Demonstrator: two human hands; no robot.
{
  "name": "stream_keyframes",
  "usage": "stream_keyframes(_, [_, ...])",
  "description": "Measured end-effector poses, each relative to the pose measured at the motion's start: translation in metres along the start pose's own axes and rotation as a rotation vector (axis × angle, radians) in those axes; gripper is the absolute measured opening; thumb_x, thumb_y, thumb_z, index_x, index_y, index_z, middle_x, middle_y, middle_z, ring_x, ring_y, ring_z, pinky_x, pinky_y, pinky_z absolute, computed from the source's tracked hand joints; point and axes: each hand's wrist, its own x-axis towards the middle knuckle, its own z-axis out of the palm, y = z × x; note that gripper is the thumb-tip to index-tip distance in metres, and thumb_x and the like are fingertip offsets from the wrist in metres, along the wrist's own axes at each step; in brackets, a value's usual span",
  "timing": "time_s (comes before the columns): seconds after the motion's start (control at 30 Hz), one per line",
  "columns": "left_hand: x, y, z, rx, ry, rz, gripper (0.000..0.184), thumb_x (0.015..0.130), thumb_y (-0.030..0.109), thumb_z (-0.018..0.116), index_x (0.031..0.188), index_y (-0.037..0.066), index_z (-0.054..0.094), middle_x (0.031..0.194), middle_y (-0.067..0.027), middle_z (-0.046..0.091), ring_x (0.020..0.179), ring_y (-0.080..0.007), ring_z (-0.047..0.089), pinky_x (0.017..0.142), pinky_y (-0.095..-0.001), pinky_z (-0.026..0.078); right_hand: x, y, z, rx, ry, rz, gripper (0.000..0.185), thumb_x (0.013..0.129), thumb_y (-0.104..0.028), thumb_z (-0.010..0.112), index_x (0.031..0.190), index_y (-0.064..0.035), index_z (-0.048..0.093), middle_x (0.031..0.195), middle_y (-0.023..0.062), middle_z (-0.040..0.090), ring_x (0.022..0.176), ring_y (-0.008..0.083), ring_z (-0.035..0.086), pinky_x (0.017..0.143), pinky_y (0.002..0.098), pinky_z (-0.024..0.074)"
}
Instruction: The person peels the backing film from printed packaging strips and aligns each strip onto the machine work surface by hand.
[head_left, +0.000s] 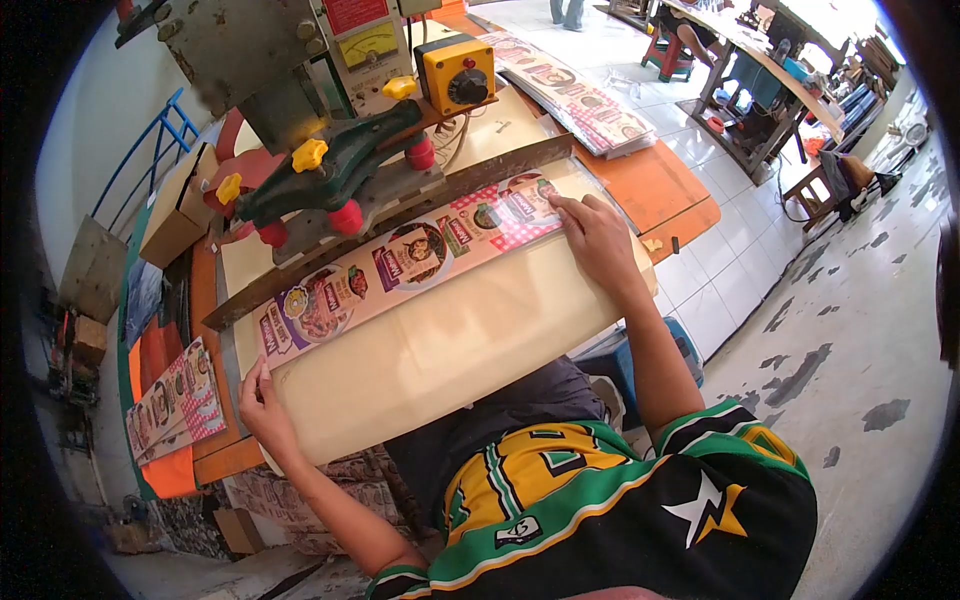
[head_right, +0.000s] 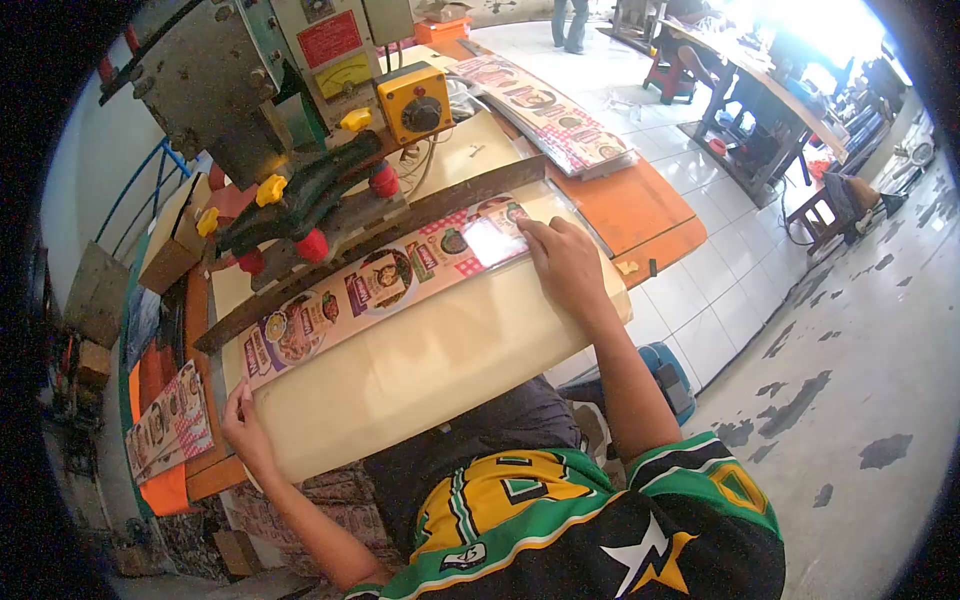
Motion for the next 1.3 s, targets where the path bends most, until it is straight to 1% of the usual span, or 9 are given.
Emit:
stream_keyframes(0.17, [0.000, -0.001, 0.000, 0.002, -0.007, -0.024, 0.031, 0.102, 0.026, 0.058, 0.122, 0.005, 0.071, 0.106, -0.0137, 0.068, 0.093, -0.0252, 0.063, 0.083, -0.0367, 0.049, 0.000, 0.002, 0.001, -0.017, -0.017, 0.012, 0.025, 0.097, -0.019, 0.059, 0.117, -0.0128, 0.072, 0.080, 0.0147, 0.059, 0.080, 0.0337, 0.060, 0.075, 0.0456, 0.0471])
stream_keyframes(0.4, [0.001, 0.002, -0.002, 0.023, -0.027, -0.067, 0.029, 0.102, 0.023, 0.058, 0.121, 0.005, 0.072, 0.106, -0.0131, 0.068, 0.093, -0.0249, 0.062, 0.082, -0.0361, 0.049, 0.000, 0.000, 0.000, 0.001, -0.009, 0.005, 0.025, 0.097, -0.019, 0.059, 0.117, -0.0127, 0.072, 0.080, 0.0155, 0.060, 0.079, 0.0344, 0.061, 0.074, 0.0457, 0.0471])
stream_keyframes(0.47, [0.001, 0.000, 0.000, 0.019, -0.009, -0.012, 0.029, 0.101, 0.021, 0.059, 0.121, 0.005, 0.072, 0.105, -0.0129, 0.068, 0.093, -0.0243, 0.063, 0.082, -0.0356, 0.049, 0.000, -0.001, 0.000, 0.000, -0.006, 0.007, 0.024, 0.097, -0.019, 0.059, 0.116, -0.0126, 0.072, 0.080, 0.0156, 0.060, 0.079, 0.0345, 0.061, 0.074, 0.0457, 0.0472])
stream_keyframes(0.57, [0.001, -0.006, 0.001, -0.010, 0.005, 0.010, 0.029, 0.101, 0.021, 0.059, 0.121, 0.004, 0.072, 0.106, -0.0129, 0.068, 0.092, -0.0234, 0.062, 0.082, -0.0354, 0.049, 0.000, -0.001, 0.000, -0.005, -0.003, 0.006, 0.024, 0.097, -0.019, 0.059, 0.115, -0.0123, 0.073, 0.080, 0.0156, 0.060, 0.079, 0.0344, 0.061, 0.074, 0.0457, 0.0472])
stream_keyframes(0.9, [0.001, 0.000, -0.001, -0.006, -0.003, -0.007, 0.029, 0.101, 0.023, 0.060, 0.119, 0.004, 0.072, 0.107, -0.0145, 0.068, 0.093, -0.0248, 0.063, 0.083, -0.0353, 0.049, 0.001, 0.001, 0.001, -0.007, 0.002, -0.006, 0.023, 0.097, -0.020, 0.059, 0.114, -0.0127, 0.073, 0.079, 0.0150, 0.060, 0.079, 0.0341, 0.061, 0.074, 0.0456, 0.0470])
stream_keyframes(1.1, [0.002, -0.005, 0.000, -0.008, -0.002, 0.026, 0.031, 0.102, 0.024, 0.058, 0.121, 0.004, 0.072, 0.106, -0.0143, 0.068, 0.092, -0.0247, 0.063, 0.082, -0.0354, 0.049, 0.000, 0.002, 0.002, -0.012, -0.002, 0.000, 0.023, 0.097, -0.019, 0.060, 0.115, -0.0129, 0.073, 0.079, 0.0150, 0.060, 0.078, 0.0342, 0.061, 0.074, 0.0457, 0.0467])
stream_keyframes(1.2, [0.002, -0.004, 0.000, 0.008, -0.019, -0.006, 0.031, 0.102, 0.024, 0.058, 0.121, 0.004, 0.071, 0.106, -0.0142, 0.068, 0.091, -0.0245, 0.063, 0.082, -0.0356, 0.049, 0.000, 0.001, 0.001, -0.011, -0.004, 0.001, 0.024, 0.096, -0.019, 0.060, 0.116, -0.0130, 0.073, 0.079, 0.0151, 0.060, 0.078, 0.0341, 0.061, 0.074, 0.0457, 0.0466])
stream_keyframes(1.3, [0.002, -0.007, 0.002, -0.012, -0.002, 0.038, 0.030, 0.102, 0.023, 0.058, 0.121, 0.003, 0.071, 0.106, -0.0139, 0.068, 0.090, -0.0235, 0.062, 0.080, -0.0351, 0.049, 0.000, 0.000, 0.000, 0.001, -0.005, 0.007, 0.024, 0.096, -0.019, 0.060, 0.116, -0.0131, 0.073, 0.079, 0.0154, 0.060, 0.079, 0.0343, 0.061, 0.074, 0.0455, 0.0466])
